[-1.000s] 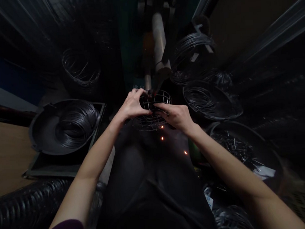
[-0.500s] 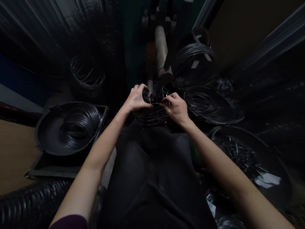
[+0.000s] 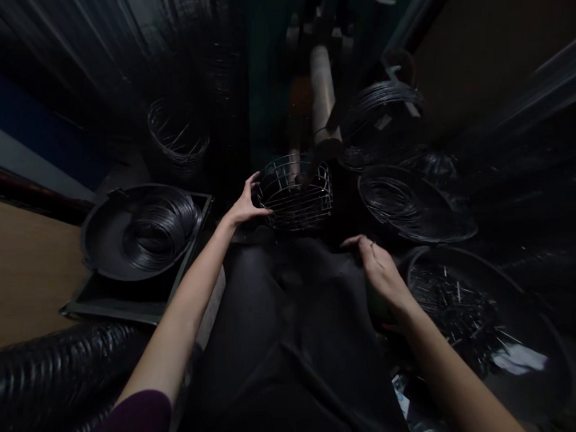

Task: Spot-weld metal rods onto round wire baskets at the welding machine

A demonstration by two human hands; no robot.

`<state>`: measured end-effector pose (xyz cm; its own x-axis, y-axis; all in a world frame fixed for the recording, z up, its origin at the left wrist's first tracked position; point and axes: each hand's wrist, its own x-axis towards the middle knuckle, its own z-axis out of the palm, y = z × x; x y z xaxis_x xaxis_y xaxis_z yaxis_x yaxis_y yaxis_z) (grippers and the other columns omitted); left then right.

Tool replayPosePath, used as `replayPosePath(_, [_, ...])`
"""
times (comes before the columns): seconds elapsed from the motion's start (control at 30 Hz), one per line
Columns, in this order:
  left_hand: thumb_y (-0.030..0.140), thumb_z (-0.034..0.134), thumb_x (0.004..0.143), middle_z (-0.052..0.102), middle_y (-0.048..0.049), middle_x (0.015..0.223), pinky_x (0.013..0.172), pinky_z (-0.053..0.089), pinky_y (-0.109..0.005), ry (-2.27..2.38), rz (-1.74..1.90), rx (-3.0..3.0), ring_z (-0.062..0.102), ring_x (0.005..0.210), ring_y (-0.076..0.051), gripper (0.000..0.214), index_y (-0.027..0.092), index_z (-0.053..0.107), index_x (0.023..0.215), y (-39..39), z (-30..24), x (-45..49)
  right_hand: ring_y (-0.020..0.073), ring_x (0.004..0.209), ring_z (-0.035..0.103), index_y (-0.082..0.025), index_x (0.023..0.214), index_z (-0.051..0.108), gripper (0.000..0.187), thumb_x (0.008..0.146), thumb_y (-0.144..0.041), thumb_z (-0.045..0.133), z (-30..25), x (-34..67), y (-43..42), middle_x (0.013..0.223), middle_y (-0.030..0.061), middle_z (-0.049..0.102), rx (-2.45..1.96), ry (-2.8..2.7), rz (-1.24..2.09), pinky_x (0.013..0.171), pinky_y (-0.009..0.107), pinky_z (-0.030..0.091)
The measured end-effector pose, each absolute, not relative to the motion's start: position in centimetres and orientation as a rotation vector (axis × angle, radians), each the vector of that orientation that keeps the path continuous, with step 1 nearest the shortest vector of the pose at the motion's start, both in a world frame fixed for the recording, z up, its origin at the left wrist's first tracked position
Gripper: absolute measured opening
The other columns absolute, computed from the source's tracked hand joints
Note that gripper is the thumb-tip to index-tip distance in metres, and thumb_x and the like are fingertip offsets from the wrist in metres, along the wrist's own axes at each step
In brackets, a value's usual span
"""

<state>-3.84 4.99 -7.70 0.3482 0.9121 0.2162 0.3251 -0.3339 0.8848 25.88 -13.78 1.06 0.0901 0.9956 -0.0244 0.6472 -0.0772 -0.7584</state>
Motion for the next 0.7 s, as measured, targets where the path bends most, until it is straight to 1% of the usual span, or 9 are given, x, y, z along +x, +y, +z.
replayPosePath(0.1, [0.077, 0.073, 0.055, 0.042, -0.0246, 0.142, 0.102, 0.049, -0.045, 1.142, 1.052, 1.77, 0.046, 0.137, -0.03, 0.122, 0.019, 0.016, 0.145, 4.2, -9.0, -4.0, 0.0203, 0.074, 0.066, -0.024, 0.088, 0.067, 0.039, 0.094, -0.051, 0.04, -2.3, 27.4, -16.4, 0.083, 0.0042, 0.071, -1.785, -1.849, 1.021, 0.072, 0.035, 0.055])
replayPosePath(0.17, [0.072, 0.077, 0.054, 0.045, -0.0219, 0.139, 0.102, 0.049, -0.043, 1.148, 1.15, 1.742, 0.049, 0.133, -0.027, 0.114, 0.021, 0.02, 0.139, 3.7, -8.3, -4.2, 0.0216, 0.075, 0.068, -0.024, 0.087, 0.067, 0.028, 0.089, -0.044, 0.048, -4.4, 28.3, -17.4, 0.085, 0.0047, 0.073, -1.727, -1.97, 1.107, 0.071, 0.036, 0.056])
replayPosePath(0.27, [0.06, 0.084, 0.054, 0.05, -0.0166, 0.135, 0.104, 0.047, -0.042, 1.105, 1.2, 1.779, 0.054, 0.126, -0.025, 0.103, 0.023, 0.028, 0.133, 2.5, -5.9, -5.1, 0.0217, 0.067, 0.068, -0.023, 0.089, 0.067, 0.024, 0.086, -0.041, 0.05, -5.4, 28.8, -17.7, 0.077, 0.0047, 0.072, -1.727, -1.887, 1.119, 0.066, 0.036, 0.056])
replayPosePath(0.37, [0.048, 0.086, 0.056, 0.053, -0.0122, 0.131, 0.104, 0.046, -0.041, 1.082, 1.153, 1.989, 0.055, 0.122, -0.025, 0.088, 0.023, 0.04, 0.127, 0.4, -3.3, -5.6, 0.0177, 0.056, 0.062, -0.024, 0.11, 0.066, 0.033, 0.085, -0.044, 0.057, -2.8, 27.0, -16.6, 0.073, 0.002, 0.069, -1.699, -1.695, 1.061, 0.057, 0.032, 0.052])
replayPosePath(0.43, [0.042, 0.087, 0.056, 0.053, -0.011, 0.131, 0.106, 0.044, -0.043, 1.094, 1.078, 2.166, 0.052, 0.123, -0.028, 0.079, 0.023, 0.048, 0.122, -1.1, -1.9, -5.1, 0.0157, 0.06, 0.061, -0.023, 0.116, 0.066, 0.04, 0.083, -0.045, 0.063, 0.1, 24.8, -14.9, 0.08, 0.0026, 0.07, -1.611, -1.65, 1.049, 0.057, 0.029, 0.05])
replayPosePath(0.5, [0.037, 0.087, 0.056, 0.052, -0.0105, 0.133, 0.109, 0.041, -0.046, 1.099, 0.97, 2.314, 0.049, 0.125, -0.03, 0.072, 0.024, 0.054, 0.118, -2.2, -0.8, -4.1, 0.0147, 0.065, 0.061, -0.019, 0.104, 0.072, 0.036, 0.081, -0.046, 0.066, 2.8, 22.6, -12.5, 0.082, 0.0037, 0.071, -1.547, -1.7, 1.111, 0.059, 0.027, 0.049])
replayPosePath(0.6, [0.035, 0.086, 0.058, 0.05, -0.0112, 0.136, 0.11, 0.038, -0.049, 1.066, 0.85, 2.432, 0.046, 0.126, -0.032, 0.065, 0.023, 0.058, 0.115, -3.0, 0.0, -2.6, 0.0145, 0.067, 0.062, -0.017, 0.091, 0.076, 0.028, 0.081, -0.041, 0.067, 4.9, 20.6, -9.0, 0.078, 0.003, 0.071, -1.579, -1.87, 1.15, 0.063, 0.026, 0.049])
replayPosePath(0.63, [0.035, 0.085, 0.058, 0.049, -0.0115, 0.136, 0.109, 0.038, -0.05, 1.059, 0.831, 2.446, 0.045, 0.126, -0.033, 0.064, 0.023, 0.059, 0.116, -3.1, 0.1, -2.2, 0.015, 0.068, 0.064, -0.017, 0.09, 0.077, 0.025, 0.082, -0.038, 0.067, 5.0, 20.2, -8.2, 0.078, 0.003, 0.072, -1.614, -1.942, 1.067, 0.066, 0.026, 0.049])
replayPosePath(0.7, [0.035, 0.085, 0.058, 0.049, -0.0116, 0.136, 0.108, 0.039, -0.051, 1.056, 0.822, 2.449, 0.045, 0.126, -0.033, 0.064, 0.023, 0.06, 0.116, -3.0, 0.1, -1.7, 0.0171, 0.078, 0.068, -0.018, 0.094, 0.077, 0.021, 0.086, -0.033, 0.064, 4.8, 19.9, -7.3, 0.086, 0.0048, 0.075, -1.65, -2.127, 0.763, 0.074, 0.027, 0.051])
